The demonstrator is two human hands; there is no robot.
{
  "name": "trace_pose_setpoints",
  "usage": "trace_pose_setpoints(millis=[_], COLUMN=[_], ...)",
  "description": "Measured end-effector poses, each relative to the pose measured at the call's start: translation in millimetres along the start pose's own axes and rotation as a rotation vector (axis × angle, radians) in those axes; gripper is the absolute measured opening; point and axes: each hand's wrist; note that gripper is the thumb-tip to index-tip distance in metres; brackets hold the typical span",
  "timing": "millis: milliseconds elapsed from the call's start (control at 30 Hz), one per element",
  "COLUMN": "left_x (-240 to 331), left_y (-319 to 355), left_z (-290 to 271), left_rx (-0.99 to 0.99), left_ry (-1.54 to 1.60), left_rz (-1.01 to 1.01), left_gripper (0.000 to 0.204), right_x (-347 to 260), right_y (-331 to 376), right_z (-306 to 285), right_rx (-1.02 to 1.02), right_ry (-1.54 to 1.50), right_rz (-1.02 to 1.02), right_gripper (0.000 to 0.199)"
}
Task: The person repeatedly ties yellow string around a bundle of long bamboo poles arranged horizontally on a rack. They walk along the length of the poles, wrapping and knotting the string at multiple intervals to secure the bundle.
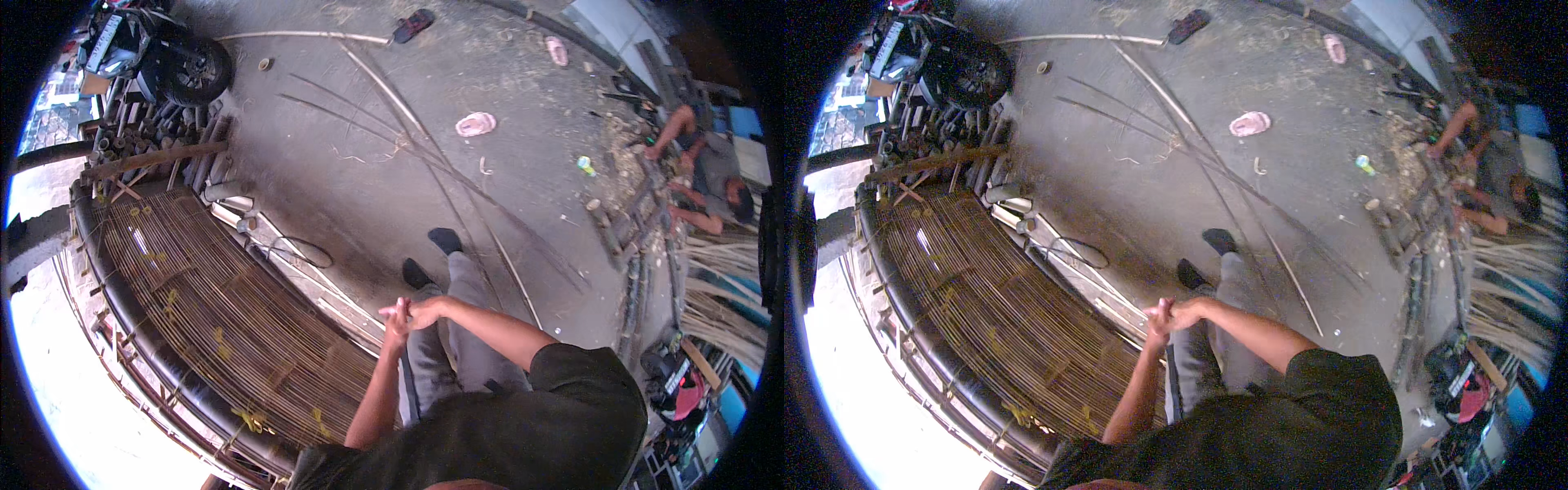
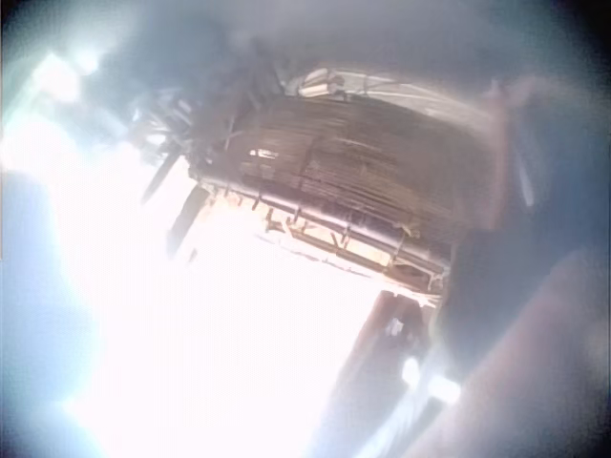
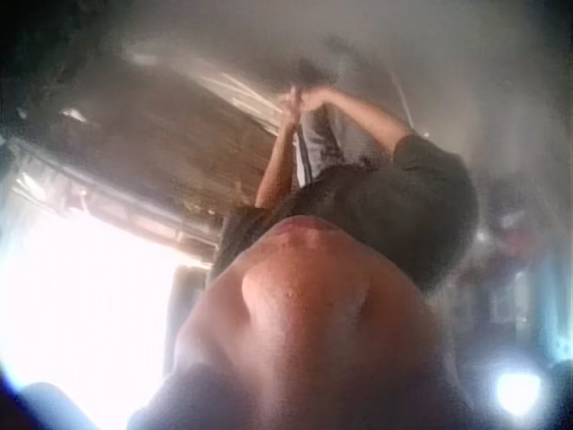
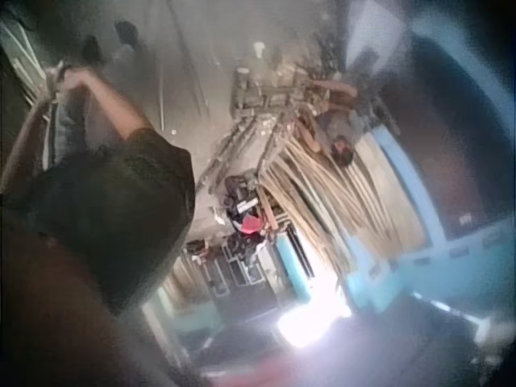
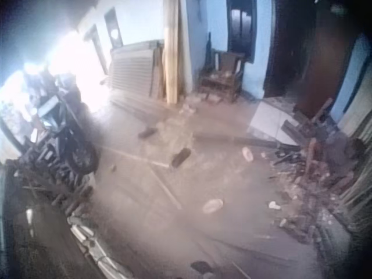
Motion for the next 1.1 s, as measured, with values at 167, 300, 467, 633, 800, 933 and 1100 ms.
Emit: trace_pose_setpoints(millis=[167, 300, 467, 633, 800, 933, 1100], left_x=[-29, -10, -23, -15, 4, -50, -23], left_y=[-31, -55, -61, -79, -64, -20, 20], left_z=[53, 55, 64, 62, 62, 79, 75], left_rx=[0.009, 0.030, 0.152, 0.080, 0.048, 0.256, 0.288], left_ry=[-0.682, -0.754, -0.742, -0.747, -0.636, -0.360, -0.221], left_rz=[-0.446, -0.447, -0.407, -0.374, -0.488, -0.419, -0.427], left_gripper=[0.065, 0.058, 0.052, 0.046, 0.049, 0.046, 0.046], right_x=[180, 364, 438, 494, 411, 239, 27], right_y=[-81, -90, -74, -56, -38, 35, 159], right_z=[-110, -200, -247, -213, -152, -124, -116], right_rx=[0.639, 1.219, 1.246, 1.225, 1.426, 1.597, 1.813], right_ry=[0.029, -0.087, 0.005, 0.140, 0.022, -0.049, 0.180], right_rz=[0.200, 0.797, 1.044, 0.778, 0.571, 0.411, -0.033], right_gripper=[0.074, 0.048, 0.042, 0.029, 0.025, 0.033, 0.028])
Point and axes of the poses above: each hand's wrist, its own y-axis away from the middle knuckle, its own z-axis out of the palm, x = y × z, and after that the axes turned 3 degrees about -x, right-handed
